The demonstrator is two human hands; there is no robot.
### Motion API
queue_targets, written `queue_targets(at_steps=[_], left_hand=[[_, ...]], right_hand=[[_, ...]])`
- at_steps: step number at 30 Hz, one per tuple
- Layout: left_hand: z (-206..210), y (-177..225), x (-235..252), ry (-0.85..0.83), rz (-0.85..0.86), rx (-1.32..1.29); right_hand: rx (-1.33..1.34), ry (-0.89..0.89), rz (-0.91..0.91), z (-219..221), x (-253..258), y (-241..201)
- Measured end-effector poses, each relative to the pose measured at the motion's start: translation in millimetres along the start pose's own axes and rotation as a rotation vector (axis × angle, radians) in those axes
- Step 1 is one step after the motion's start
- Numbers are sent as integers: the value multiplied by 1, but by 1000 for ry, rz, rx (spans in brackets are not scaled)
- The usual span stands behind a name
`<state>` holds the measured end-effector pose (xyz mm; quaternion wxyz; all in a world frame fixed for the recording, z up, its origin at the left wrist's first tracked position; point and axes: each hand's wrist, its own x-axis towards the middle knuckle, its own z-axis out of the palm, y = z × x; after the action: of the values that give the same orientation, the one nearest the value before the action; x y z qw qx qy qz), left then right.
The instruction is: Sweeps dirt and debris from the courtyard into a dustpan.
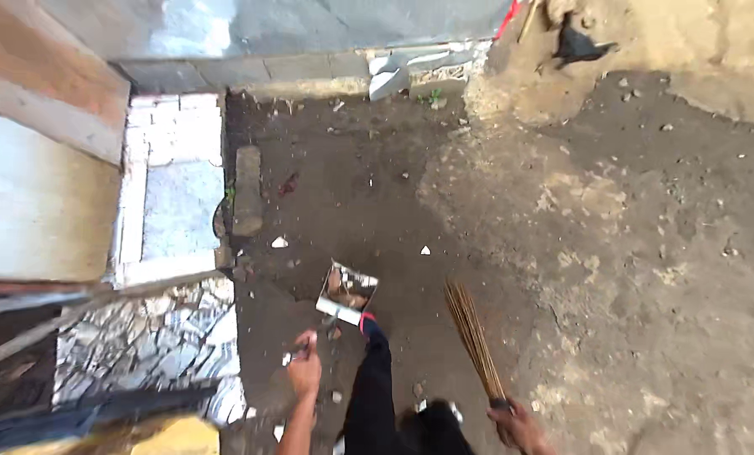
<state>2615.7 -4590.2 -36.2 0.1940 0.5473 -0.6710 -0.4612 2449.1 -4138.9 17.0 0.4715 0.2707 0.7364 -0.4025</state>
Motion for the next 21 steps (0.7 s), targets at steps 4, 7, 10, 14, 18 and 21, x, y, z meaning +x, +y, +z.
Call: queue_targets(at_steps=[4,7,10,14,18,21], left_hand=[[37,33,78,-23,-25,122],[66,63,124,-57,-96,212],[95,77,173,-64,-191,286],[142,75,227,-13,-286,282],[189,78,270,106,-243,201],[219,100,299,166,-291,172]], right_hand=[[-53,-62,45,61,33,-120],[-307,-69,-45,88,66,-217],[-617,-86,-143,114,113,-319],[-908,-92,-293,142,192,-458],[-1091,-61,-379,184,273,-583],[-1125,-64,-372,209,326,-651]])
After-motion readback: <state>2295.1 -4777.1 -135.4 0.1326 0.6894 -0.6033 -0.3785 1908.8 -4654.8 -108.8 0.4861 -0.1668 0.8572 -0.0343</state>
